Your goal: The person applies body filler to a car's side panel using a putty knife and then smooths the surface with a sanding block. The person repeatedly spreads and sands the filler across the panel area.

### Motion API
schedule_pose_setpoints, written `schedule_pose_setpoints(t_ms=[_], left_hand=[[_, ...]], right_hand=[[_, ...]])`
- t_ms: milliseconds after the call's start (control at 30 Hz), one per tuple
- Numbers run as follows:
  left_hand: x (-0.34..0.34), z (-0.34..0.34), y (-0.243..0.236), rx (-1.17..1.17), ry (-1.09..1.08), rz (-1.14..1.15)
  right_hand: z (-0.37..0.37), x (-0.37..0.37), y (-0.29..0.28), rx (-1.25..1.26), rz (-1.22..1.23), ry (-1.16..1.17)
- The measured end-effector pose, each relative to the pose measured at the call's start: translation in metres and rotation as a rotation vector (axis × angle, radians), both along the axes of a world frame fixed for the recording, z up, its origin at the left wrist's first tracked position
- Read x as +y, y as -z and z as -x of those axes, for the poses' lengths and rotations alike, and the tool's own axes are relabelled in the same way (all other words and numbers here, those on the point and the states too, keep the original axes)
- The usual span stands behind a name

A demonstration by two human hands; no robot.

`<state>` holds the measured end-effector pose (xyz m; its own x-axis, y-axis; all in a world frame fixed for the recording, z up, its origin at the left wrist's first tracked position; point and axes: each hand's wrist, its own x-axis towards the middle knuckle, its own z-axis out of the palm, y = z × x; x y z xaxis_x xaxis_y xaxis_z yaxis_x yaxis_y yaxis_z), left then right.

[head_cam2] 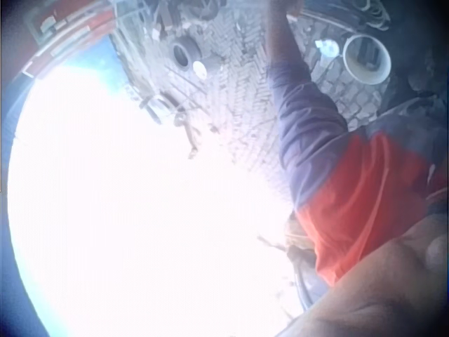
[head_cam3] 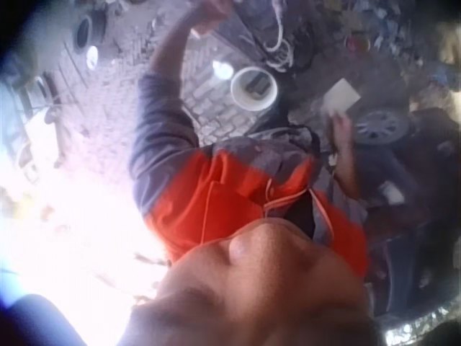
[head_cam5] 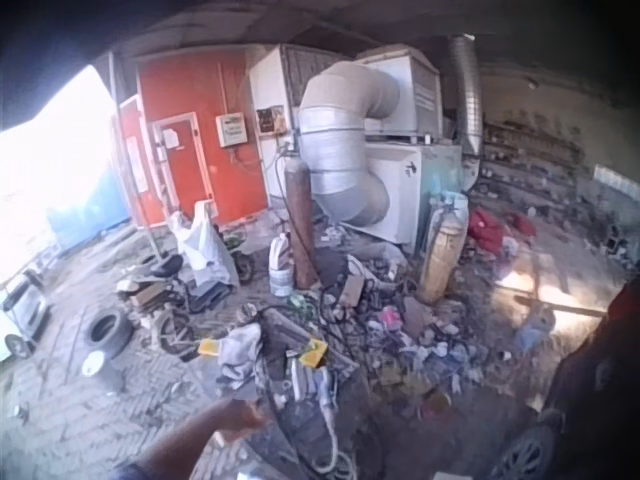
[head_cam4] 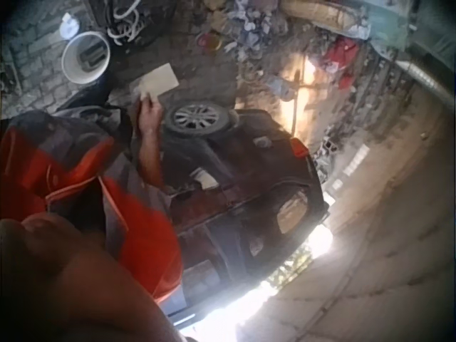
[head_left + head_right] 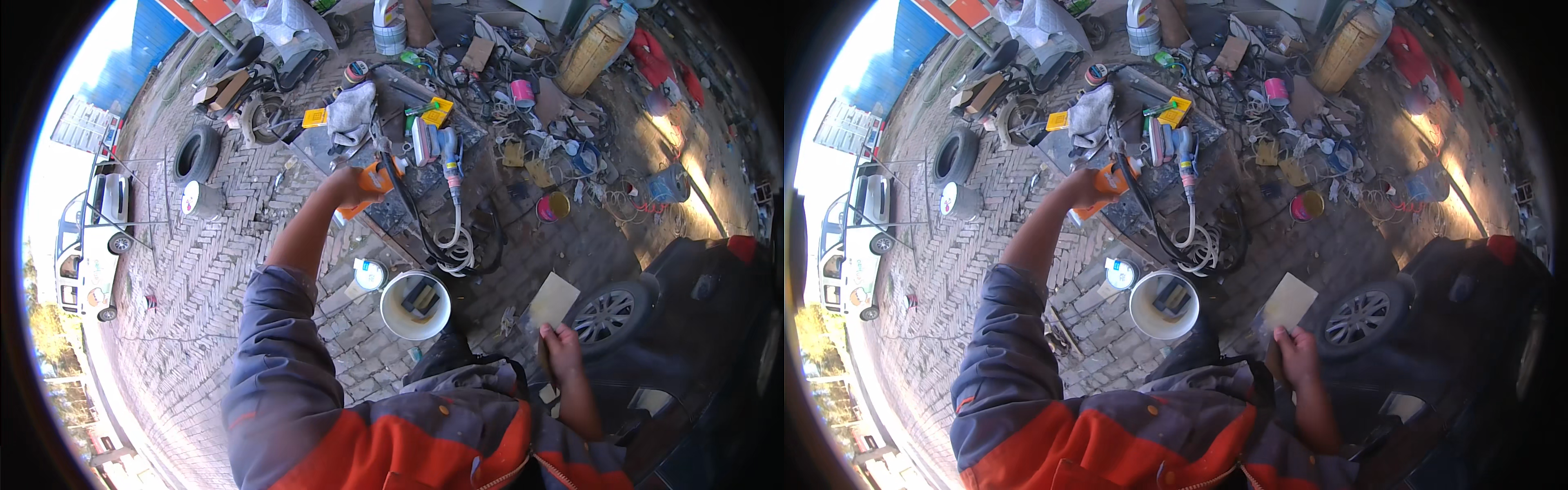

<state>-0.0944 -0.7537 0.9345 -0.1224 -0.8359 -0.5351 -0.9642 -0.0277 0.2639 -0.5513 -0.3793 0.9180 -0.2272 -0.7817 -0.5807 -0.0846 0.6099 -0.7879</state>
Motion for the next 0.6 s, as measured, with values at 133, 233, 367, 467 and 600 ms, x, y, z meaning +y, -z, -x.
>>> schedule_pose_setpoints(t_ms=[133, 233, 367, 467, 600], left_hand=[[0.028, -0.03, 0.023, 0.167, -0.14, 0.044], [0.049, -0.032, 0.011, 0.191, -0.245, 0.001], [0.068, -0.025, -0.043, 0.01, -0.265, -0.075], [0.103, -0.046, -0.088, 0.128, -0.407, -0.043], [0.222, -0.013, -0.086, 0.893, -0.696, 0.168]], right_hand=[[-0.007, -0.026, -0.007, -0.016, 0.027, -0.052], [-0.005, -0.046, -0.008, 0.011, 0.083, -0.113], [-0.001, -0.076, -0.019, -0.019, 0.142, -0.193], [0.017, -0.094, -0.004, -0.06, 0.099, -0.313], [0.006, -0.127, 0.001, -0.34, 0.137, -0.414]])
